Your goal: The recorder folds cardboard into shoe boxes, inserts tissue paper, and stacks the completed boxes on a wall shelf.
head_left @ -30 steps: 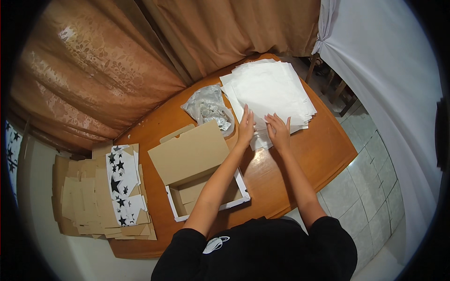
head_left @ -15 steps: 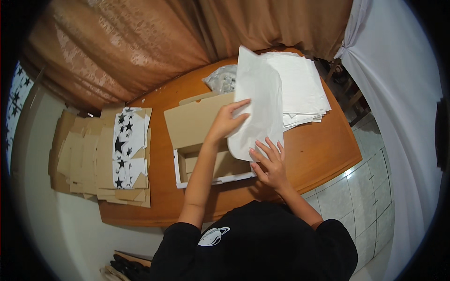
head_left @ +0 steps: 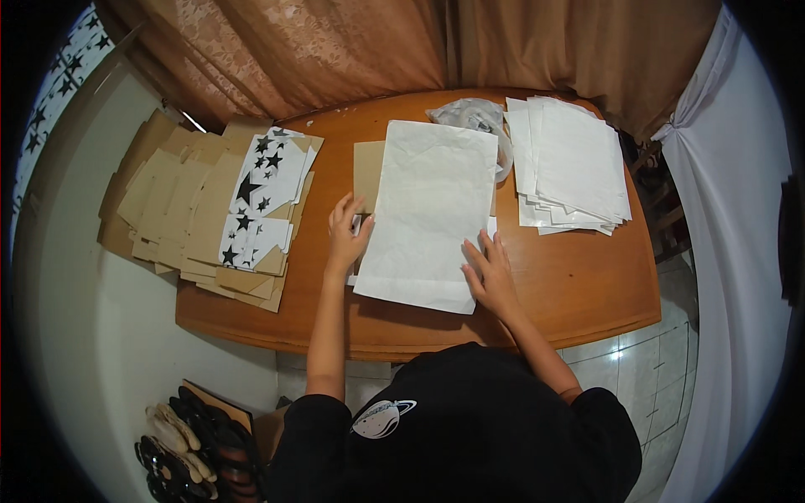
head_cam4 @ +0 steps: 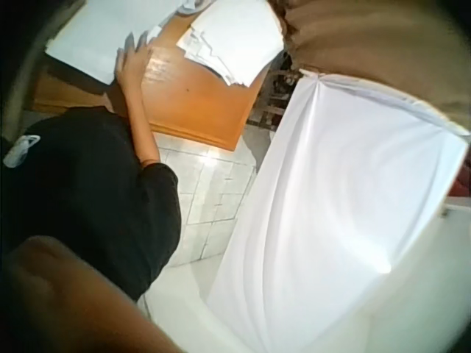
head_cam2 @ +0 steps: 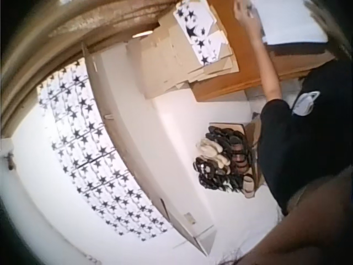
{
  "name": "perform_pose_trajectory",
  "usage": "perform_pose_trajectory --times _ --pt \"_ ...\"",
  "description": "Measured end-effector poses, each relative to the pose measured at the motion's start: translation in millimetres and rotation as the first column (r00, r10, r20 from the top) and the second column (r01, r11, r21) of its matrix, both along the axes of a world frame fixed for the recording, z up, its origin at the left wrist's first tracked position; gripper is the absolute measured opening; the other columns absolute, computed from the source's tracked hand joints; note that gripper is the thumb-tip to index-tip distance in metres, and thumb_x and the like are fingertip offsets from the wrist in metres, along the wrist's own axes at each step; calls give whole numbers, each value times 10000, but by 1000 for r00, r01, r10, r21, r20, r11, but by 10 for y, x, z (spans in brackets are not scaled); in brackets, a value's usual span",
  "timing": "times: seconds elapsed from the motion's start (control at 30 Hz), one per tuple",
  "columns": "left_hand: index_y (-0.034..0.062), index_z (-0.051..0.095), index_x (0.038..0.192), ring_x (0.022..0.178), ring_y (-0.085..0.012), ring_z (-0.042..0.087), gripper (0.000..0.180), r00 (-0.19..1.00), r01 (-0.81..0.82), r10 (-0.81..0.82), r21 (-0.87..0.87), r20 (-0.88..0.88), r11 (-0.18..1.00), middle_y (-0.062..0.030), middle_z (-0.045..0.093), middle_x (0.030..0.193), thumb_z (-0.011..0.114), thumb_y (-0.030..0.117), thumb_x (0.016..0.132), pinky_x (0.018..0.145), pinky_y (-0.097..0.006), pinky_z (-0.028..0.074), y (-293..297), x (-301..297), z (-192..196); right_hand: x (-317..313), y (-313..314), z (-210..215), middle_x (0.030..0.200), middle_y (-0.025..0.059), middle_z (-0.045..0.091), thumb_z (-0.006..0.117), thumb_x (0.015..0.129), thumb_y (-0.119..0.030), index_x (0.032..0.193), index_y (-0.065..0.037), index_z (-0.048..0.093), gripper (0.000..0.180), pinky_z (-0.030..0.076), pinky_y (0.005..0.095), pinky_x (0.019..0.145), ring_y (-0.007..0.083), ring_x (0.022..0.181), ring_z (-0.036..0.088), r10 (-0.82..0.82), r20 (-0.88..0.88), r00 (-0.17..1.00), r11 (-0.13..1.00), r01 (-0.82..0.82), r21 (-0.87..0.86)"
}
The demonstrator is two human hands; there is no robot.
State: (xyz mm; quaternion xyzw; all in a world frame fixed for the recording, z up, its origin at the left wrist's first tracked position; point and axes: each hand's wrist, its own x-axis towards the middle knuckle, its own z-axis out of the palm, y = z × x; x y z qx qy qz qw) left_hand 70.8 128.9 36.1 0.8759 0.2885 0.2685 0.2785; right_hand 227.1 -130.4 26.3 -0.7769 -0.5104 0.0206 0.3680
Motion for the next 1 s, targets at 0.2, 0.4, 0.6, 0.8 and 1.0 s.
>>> perform_pose_trajectory --times 0.2,0.4,0.6,0.8,1.0 --pt "48 304 1362 1239 -302 333 563 994 -5 50 -409 100 913 -197 356 1322 524 249 884 1022 -350 262 -245 -132 -242 116 -2 -123 1379 220 307 518 854 -114 1239 -47 485 393 227 447 1041 405 1299 231 6 -154 988 990 16 143" --pt "78 337 1355 1251 -334 313 543 987 -113 145 -351 67 929 -236 303 1337 534 241 876 1018 -358 264 -876 -390 -219 184 -308 -60 1391 196 301 523 852 -97 1245 -42 473 400 240 403 1045 363 1307 243 88 -246 965 992 -63 106" --pt "116 439 1302 1268 -377 281 469 964 -247 260 -178 51 953 -273 263 1367 553 199 855 1018 -423 263 -1088 -472 -172 343 -419 -13 1378 186 331 529 853 -114 1223 -44 493 378 227 399 1050 391 1301 238 50 -252 966 996 -29 88" --pt "186 410 1326 1291 -376 248 499 984 53 18 385 -179 922 -157 234 1432 546 260 851 1008 -577 182 -930 -111 207 479 -51 236 1460 135 179 487 885 -257 1295 -186 447 418 102 625 1005 461 1316 95 2 158 987 964 39 -261" --pt "250 308 1375 1306 -372 228 541 918 205 -13 446 -397 871 -93 219 1451 460 408 880 980 -656 125 -898 25 -105 591 422 92 1463 101 181 443 898 -349 1301 -300 428 407 66 728 924 442 1324 75 95 428 899 955 39 -295"
